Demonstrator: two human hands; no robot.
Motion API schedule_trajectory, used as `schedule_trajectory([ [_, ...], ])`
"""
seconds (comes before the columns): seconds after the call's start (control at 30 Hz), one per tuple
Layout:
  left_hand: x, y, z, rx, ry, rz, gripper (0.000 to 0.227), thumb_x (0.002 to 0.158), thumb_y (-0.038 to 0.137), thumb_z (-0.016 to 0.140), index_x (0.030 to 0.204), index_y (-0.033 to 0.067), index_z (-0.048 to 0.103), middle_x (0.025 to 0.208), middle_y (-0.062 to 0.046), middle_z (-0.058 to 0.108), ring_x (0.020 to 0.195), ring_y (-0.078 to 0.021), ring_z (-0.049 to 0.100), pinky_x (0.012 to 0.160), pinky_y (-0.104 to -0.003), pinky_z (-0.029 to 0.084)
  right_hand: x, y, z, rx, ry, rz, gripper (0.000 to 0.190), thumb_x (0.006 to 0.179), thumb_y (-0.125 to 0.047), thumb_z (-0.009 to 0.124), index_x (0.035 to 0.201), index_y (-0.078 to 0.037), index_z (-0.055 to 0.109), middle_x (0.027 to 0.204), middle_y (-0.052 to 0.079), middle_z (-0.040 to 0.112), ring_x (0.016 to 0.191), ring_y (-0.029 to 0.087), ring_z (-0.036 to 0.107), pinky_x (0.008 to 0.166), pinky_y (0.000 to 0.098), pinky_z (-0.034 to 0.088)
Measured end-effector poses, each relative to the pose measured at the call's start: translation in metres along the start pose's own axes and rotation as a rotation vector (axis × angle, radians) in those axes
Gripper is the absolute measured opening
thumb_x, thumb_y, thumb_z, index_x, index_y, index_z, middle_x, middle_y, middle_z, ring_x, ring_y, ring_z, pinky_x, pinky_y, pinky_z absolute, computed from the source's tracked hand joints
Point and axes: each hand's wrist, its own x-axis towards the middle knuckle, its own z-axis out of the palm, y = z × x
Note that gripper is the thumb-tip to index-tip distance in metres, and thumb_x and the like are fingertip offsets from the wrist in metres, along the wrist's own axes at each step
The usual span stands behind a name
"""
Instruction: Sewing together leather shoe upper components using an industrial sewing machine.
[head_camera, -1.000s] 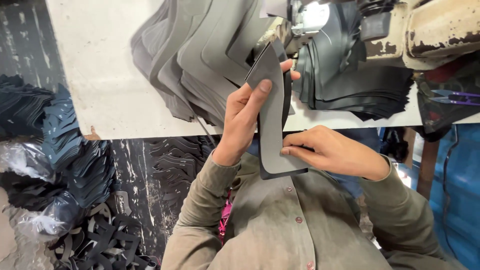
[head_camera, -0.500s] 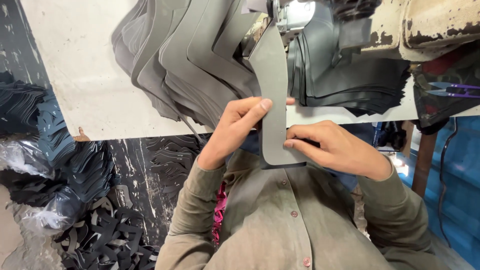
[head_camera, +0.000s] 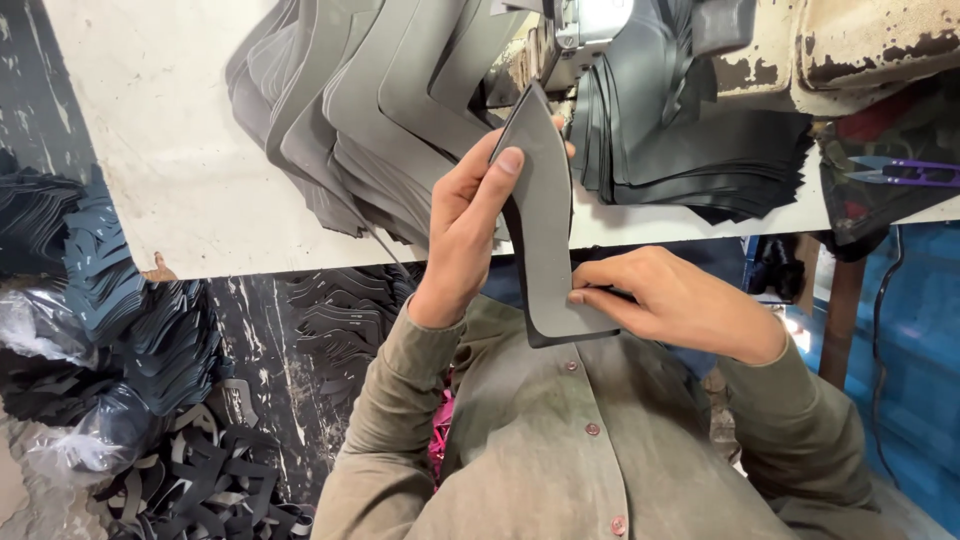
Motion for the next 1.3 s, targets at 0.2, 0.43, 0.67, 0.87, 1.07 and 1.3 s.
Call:
schedule_trajectory([
  [0.2, 0.021, -0.009, 0.012, -0.021, 0.025, 0.083, 0.039, 0.118, 0.014, 0.049, 0.154, -0.0008, 0.051, 0.124, -0.011, 0.071, 0.103, -0.0092, 0.065, 0.094, -0.025, 0.054, 0.011, 0.031, 0.006, 0.07, 0.174, -0.232, 0.02, 0.093, -0.017, 0.065, 0.104, -0.001, 0.07, 0.085, 0.015, 0.073, 0.072, 0.033, 0.068, 0.062, 0.038, 0.051],
  [0.43, 0.043, 0.007, 0.018, 0.106, 0.053, 0.163, 0.032, 0.113, 0.005, 0.048, 0.145, 0.0051, 0.043, 0.121, -0.008, 0.069, 0.108, -0.0094, 0.064, 0.097, -0.024, 0.053, 0.054, 0.049, 0.035, 0.167, 0.299, -0.296, 0.016, 0.097, -0.012, 0.062, 0.104, 0.002, 0.067, 0.087, 0.012, 0.073, 0.074, 0.023, 0.069, 0.068, 0.0332, 0.053],
  [0.67, 0.061, 0.007, 0.0, 0.175, 0.036, 0.105, 0.021, 0.109, -0.001, 0.049, 0.129, -0.0006, 0.055, 0.13, -0.009, 0.059, 0.104, -0.0116, 0.067, 0.095, -0.026, 0.053, 0.074, 0.039, 0.05, 0.442, 0.277, -0.148, 0.018, 0.1, -0.015, 0.062, 0.102, 0.003, 0.068, 0.075, 0.002, 0.067, 0.067, 0.006, 0.057, 0.059, 0.0269, 0.048],
  [0.87, 0.069, -0.004, -0.003, 0.358, 0.092, 0.235, 0.017, 0.108, -0.003, 0.05, 0.124, -0.0027, 0.055, 0.123, -0.007, 0.061, 0.12, -0.0112, 0.057, 0.109, -0.025, 0.043, 0.07, 0.02, 0.046, 0.528, 0.262, 0.009, 0.019, 0.097, -0.015, 0.062, 0.102, 0.001, 0.07, 0.069, 0.003, 0.065, 0.047, 0.007, 0.056, 0.043, 0.0275, 0.044],
  [1.07, 0.078, 0.002, -0.01, 0.324, 0.126, 0.111, 0.021, 0.109, -0.002, 0.057, 0.13, -0.0019, 0.052, 0.12, -0.007, 0.056, 0.105, -0.0147, 0.043, 0.097, -0.027, 0.035, 0.066, 0.026, 0.042, 0.445, 0.385, -0.122, 0.016, 0.1, -0.013, 0.065, 0.102, 0.002, 0.07, 0.069, 0.004, 0.061, 0.055, 0.006, 0.048, 0.049, 0.0263, 0.04],
  [1.3, 0.062, 0.007, -0.011, 0.364, -0.05, 0.259, 0.049, 0.109, -0.004, 0.061, 0.155, 0.0004, 0.042, 0.15, -0.008, 0.051, 0.146, -0.0132, 0.043, 0.128, -0.027, 0.03, 0.056, 0.012, 0.017, 0.313, 0.428, -0.199, 0.016, 0.097, -0.011, 0.067, 0.106, 0.002, 0.071, 0.077, 0.007, 0.067, 0.062, 0.009, 0.051, 0.055, 0.0271, 0.045],
])
